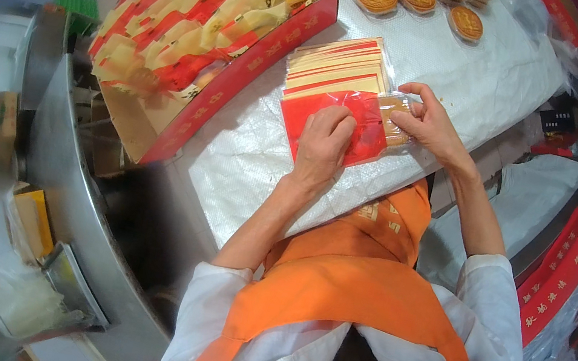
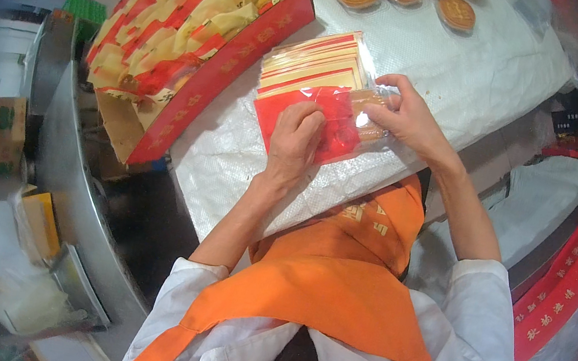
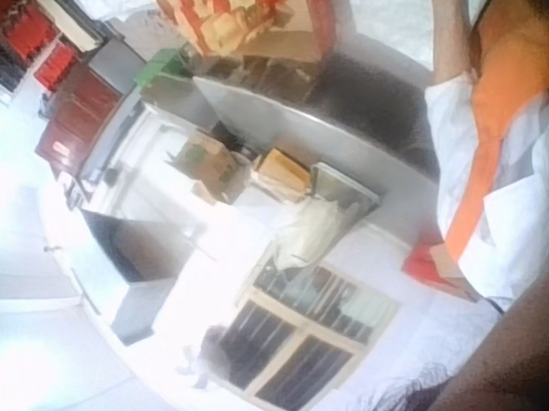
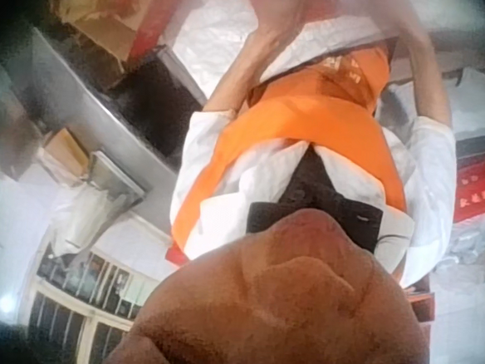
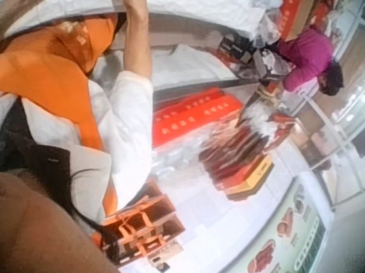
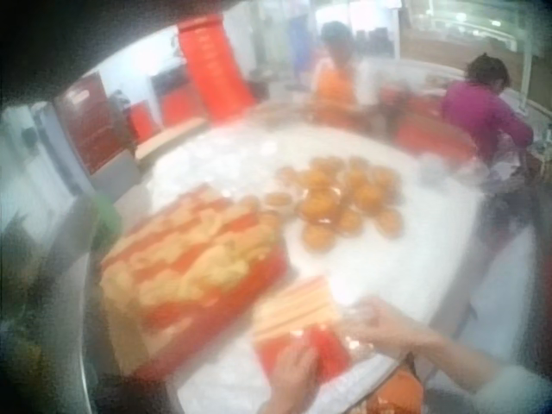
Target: The person wraps individual mooncakes in small paper wrappers and places them into a red box. The person repeatedly picks up a mooncake, wraps it, and arranges it in the box.
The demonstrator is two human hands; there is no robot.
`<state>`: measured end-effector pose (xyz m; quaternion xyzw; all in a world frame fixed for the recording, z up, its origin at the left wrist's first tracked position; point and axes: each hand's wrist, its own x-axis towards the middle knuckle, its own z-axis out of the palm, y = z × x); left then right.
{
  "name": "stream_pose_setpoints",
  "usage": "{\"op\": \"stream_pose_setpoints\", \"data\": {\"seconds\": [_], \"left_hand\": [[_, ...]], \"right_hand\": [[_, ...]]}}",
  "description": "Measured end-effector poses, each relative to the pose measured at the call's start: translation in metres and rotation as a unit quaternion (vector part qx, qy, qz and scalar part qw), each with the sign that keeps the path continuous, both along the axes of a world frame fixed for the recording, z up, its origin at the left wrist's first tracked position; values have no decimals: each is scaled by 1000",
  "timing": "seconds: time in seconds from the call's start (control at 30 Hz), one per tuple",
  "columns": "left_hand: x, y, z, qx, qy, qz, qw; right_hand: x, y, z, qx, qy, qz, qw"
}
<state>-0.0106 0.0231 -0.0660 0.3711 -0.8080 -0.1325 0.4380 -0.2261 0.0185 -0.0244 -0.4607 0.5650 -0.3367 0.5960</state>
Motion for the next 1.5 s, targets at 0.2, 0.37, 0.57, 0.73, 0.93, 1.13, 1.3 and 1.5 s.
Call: {"op": "stream_pose_setpoints", "data": {"seconds": [0.2,0.37,0.57,0.73,0.93,1.13,1.3,1.5], "left_hand": [[2,-5,23,10,29,-27,999],[4,-9,38,5,-23,-64,998],[20,-7,52,143,207,-76,965],[26,-8,51,355,447,-214,793],[20,-2,55,391,467,-246,754],[22,-6,60,400,390,-226,798],[23,-12,52,429,431,-182,773],[31,-8,78,354,249,-122,893]], "right_hand": [[19,2,-4,11,-115,-54,992],[29,15,6,-92,-30,56,994],[23,37,49,-152,-9,46,987],[12,26,65,-519,302,173,781],[25,23,113,-605,296,200,712],[38,21,132,-583,333,217,708],[33,21,120,-606,331,161,705],[51,13,122,-605,305,125,725]]}}
